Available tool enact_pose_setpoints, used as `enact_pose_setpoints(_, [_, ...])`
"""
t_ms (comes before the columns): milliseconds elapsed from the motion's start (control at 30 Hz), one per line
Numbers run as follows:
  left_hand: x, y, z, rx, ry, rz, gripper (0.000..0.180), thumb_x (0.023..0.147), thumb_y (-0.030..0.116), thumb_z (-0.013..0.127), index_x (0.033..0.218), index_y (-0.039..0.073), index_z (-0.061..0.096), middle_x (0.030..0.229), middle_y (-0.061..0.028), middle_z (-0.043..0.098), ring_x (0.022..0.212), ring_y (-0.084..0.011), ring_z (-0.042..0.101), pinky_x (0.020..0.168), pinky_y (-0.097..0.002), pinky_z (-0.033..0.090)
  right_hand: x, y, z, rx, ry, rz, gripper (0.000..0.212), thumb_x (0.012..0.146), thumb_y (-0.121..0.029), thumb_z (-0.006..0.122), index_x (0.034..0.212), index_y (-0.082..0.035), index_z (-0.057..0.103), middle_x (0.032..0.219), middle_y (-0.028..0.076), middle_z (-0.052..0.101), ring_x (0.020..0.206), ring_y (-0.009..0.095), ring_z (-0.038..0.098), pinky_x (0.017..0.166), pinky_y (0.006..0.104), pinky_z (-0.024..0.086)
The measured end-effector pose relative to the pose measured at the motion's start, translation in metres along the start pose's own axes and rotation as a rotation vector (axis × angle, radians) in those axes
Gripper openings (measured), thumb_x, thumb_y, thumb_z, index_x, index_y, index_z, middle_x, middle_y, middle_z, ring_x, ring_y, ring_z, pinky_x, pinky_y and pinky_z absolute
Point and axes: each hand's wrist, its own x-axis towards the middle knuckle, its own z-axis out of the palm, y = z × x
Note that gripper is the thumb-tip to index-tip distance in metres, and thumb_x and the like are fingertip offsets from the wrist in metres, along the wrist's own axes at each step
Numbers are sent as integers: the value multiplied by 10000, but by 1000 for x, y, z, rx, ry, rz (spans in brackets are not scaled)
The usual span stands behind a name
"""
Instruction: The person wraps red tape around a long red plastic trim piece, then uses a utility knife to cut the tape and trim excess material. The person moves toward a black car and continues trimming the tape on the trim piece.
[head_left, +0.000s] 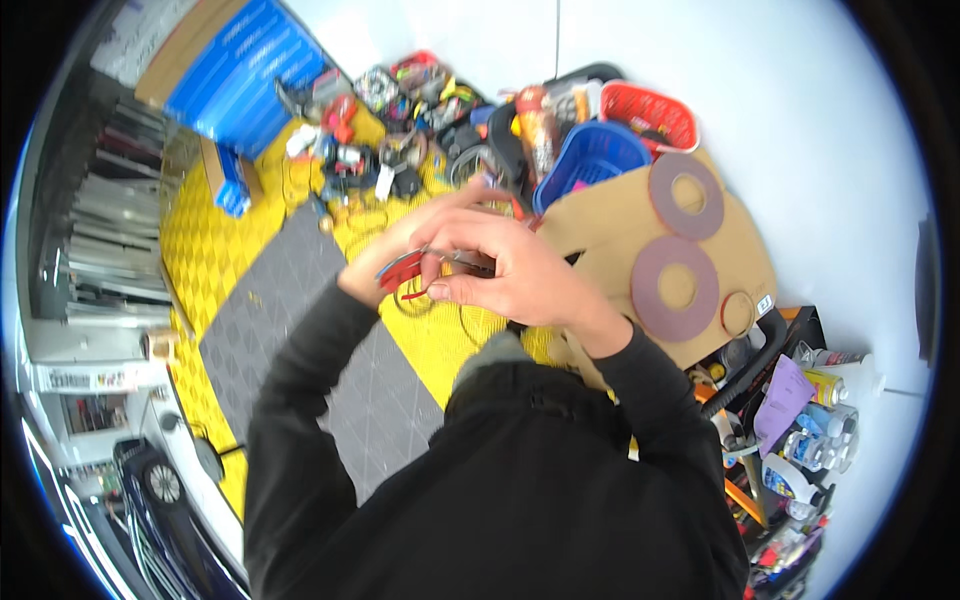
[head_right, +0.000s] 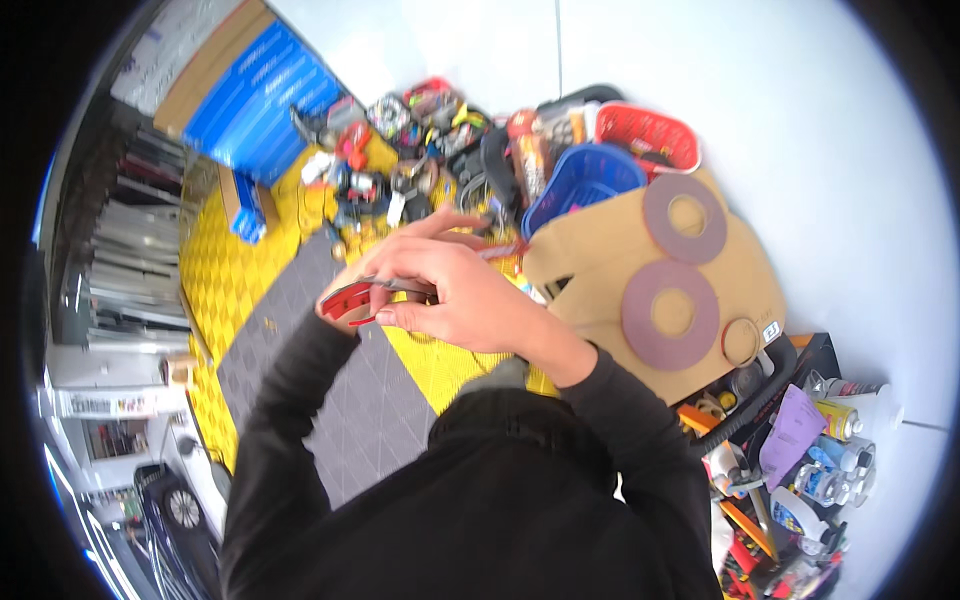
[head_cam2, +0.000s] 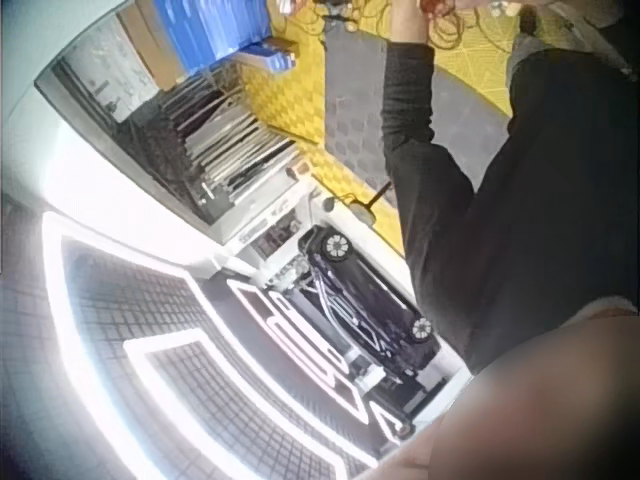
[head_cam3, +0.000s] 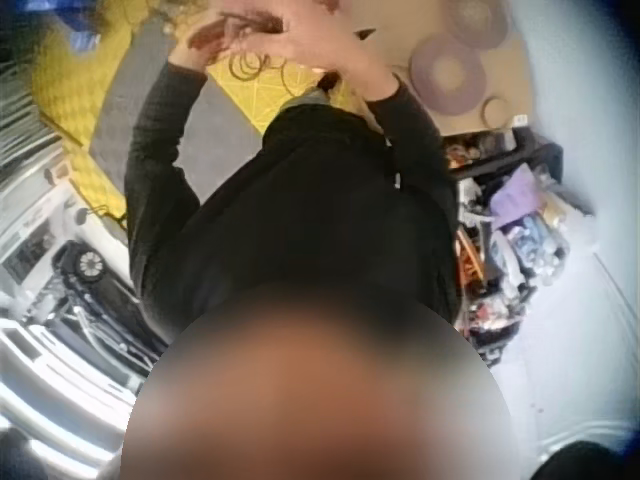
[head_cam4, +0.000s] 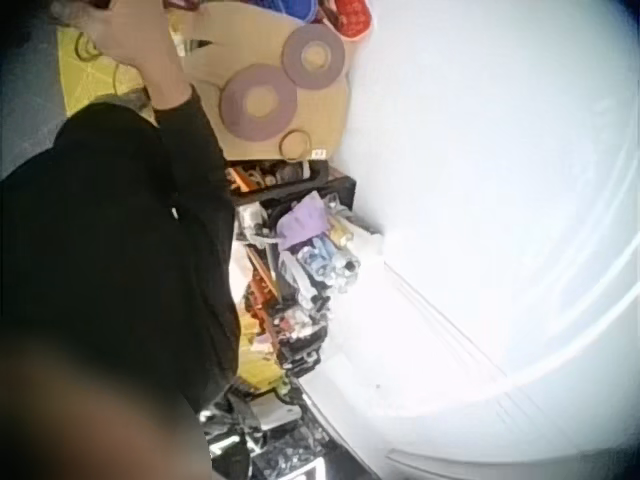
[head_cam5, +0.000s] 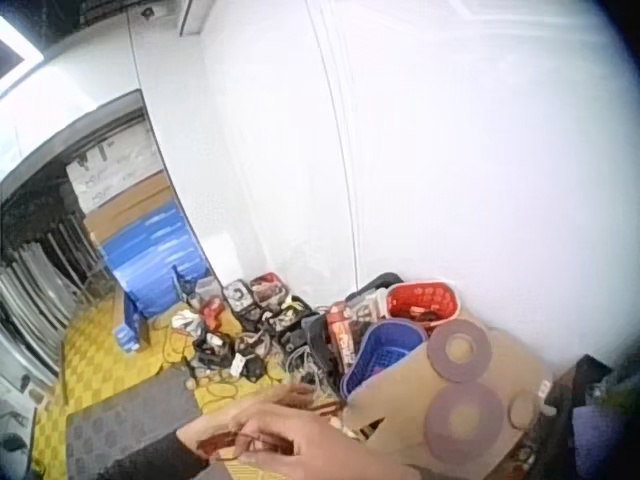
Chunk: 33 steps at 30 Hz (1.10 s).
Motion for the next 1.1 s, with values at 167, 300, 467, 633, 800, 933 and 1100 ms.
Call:
enact_pose_setpoints(167, [-47,2,-20,212,187,728,548,1063,375,601,1443,-19,579,1398,-141,632,1199,-228,644,997,-382,529,-3,-4,-20,274,273,80,150,952,-169,754,999,-35,704,770,-34,581,707,64,494,646,269,397])
enact_pose_setpoints(300, [-58,22,9,326,212,891,577,981,314,736,1430,-20,596,1412,-174,623,1229,-265,619,998,-406,516,-8,-26,-13,303,274,119,151,990,-178,737,993,-37,682,815,-60,573,753,28,497,668,227,394])
enact_pose_setpoints(467, [-53,45,8,500,163,934,434,916,270,803,1201,-46,716,1271,-183,695,1166,-289,648,1022,-433,508,-15,-35,-10,363,297,145,150,985,-174,740,984,-34,687,768,-64,540,693,33,459,637,237,361])
enact_pose_setpoints(633, [-46,49,14,364,108,914,403,912,265,810,1132,-63,731,1164,-191,736,1136,-313,677,1015,-448,522,-24,-45,-8,413,377,155,134,960,-149,738,942,-28,681,773,-52,561,703,33,466,620,257,369])
enact_pose_setpoints(800, [-36,36,18,194,171,830,499,944,343,776,1212,-64,665,1115,-206,753,1080,-346,726,990,-483,559,-50,-37,-8,227,637,134,136,975,-156,733,985,-39,665,789,-61,554,703,28,450,635,242,352])
enact_pose_setpoints(933, [-27,27,31,120,155,824,505,964,308,758,1259,-82,630,1165,-214,723,1090,-346,724,991,-484,583,-59,-44,-10,269,585,264,158,996,-182,734,1004,-39,667,810,-65,567,721,23,454,651,235,350])
enact_pose_setpoints(1100, [-18,20,46,136,153,882,494,962,282,767,1229,-117,650,1129,-238,745,1027,-363,745,972,-475,578,-57,-32,-2,241,695,240,206,988,-206,754,944,-22,672,714,-61,524,657,18,433,573,249,327])
